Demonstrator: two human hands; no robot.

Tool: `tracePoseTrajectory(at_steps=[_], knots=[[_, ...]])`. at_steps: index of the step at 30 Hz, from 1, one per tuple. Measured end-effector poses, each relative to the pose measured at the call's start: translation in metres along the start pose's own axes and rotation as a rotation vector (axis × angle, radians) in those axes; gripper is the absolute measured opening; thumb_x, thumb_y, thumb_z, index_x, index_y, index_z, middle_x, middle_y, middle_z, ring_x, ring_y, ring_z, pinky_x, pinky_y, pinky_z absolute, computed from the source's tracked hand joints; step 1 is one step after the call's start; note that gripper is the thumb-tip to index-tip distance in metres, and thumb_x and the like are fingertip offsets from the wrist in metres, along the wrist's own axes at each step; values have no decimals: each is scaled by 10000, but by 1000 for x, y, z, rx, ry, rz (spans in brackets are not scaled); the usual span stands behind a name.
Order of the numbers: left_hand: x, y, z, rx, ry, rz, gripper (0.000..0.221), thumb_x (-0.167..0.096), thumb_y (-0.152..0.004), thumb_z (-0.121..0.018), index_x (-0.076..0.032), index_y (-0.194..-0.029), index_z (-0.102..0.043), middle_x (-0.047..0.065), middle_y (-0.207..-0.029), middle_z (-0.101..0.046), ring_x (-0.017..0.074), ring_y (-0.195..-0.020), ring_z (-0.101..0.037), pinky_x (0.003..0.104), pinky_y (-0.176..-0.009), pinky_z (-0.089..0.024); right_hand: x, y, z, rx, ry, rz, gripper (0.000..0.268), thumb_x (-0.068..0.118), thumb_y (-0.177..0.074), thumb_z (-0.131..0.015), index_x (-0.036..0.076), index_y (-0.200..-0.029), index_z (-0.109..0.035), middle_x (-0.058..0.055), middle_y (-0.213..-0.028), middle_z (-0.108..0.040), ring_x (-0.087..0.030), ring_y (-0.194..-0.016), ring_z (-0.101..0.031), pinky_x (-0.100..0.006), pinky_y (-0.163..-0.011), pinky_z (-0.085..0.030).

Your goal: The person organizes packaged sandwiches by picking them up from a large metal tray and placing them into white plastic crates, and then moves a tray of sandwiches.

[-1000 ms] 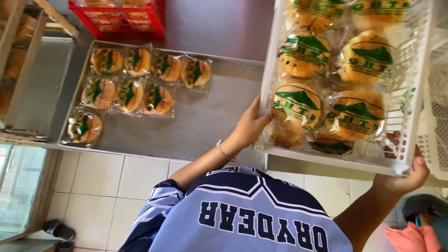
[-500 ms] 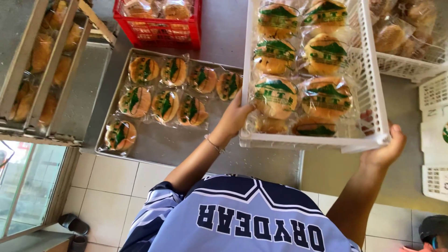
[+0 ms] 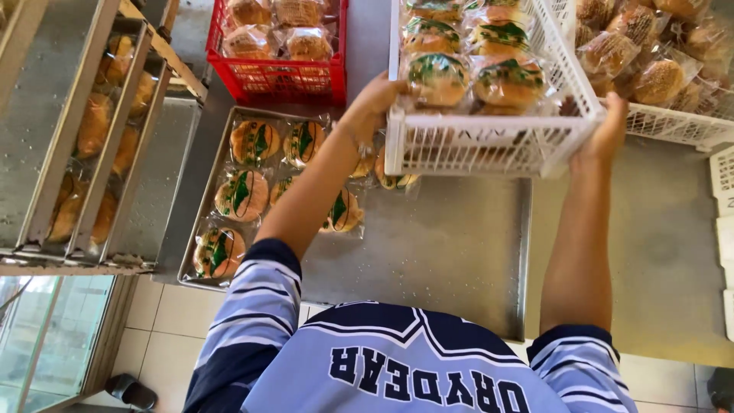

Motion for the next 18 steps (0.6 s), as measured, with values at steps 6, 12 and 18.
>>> tracePoseTrajectory(at_steps=[6,12,18], knots=[[-34,-58,22,-25,-89,-105,409,-36,-932,-577,111,-1306,-502,163,-945,-679,170,-624,-660,250,-516,-567,-19,-62,-35,-28,-163,77,371,377,-949,-527,138,-1230,-565,-30,-1096,-620,-76,-821,-677,-195,-639,-611],[-50,-67,51,-185,-396,-178,763,-254,-910,-661,78,-1512,-330,266,-1388,-582,275,-1168,-687,363,-1034,-589,-33,-104,-92,168,-50,309,318,273,-1030,-372,99,-991,-635,-29,-914,-668,-102,-778,-644,-235,-694,-576],[-59,-89,77,-338,-888,-631,429,-51,-858,-653,-19,-1285,-636,178,-1227,-676,310,-1022,-698,404,-924,-563,-82,-141,-129,118,-105,298,228,329,-1064,-381,178,-930,-486,18,-880,-436,-108,-782,-462,-266,-729,-479]])
Point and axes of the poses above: each hand's wrist, its own y-axis away from the middle knuckle, its own z-axis out of the back of the hand, x = y × z, the point moved 10 cm from there along -y, towards the middle knuckle
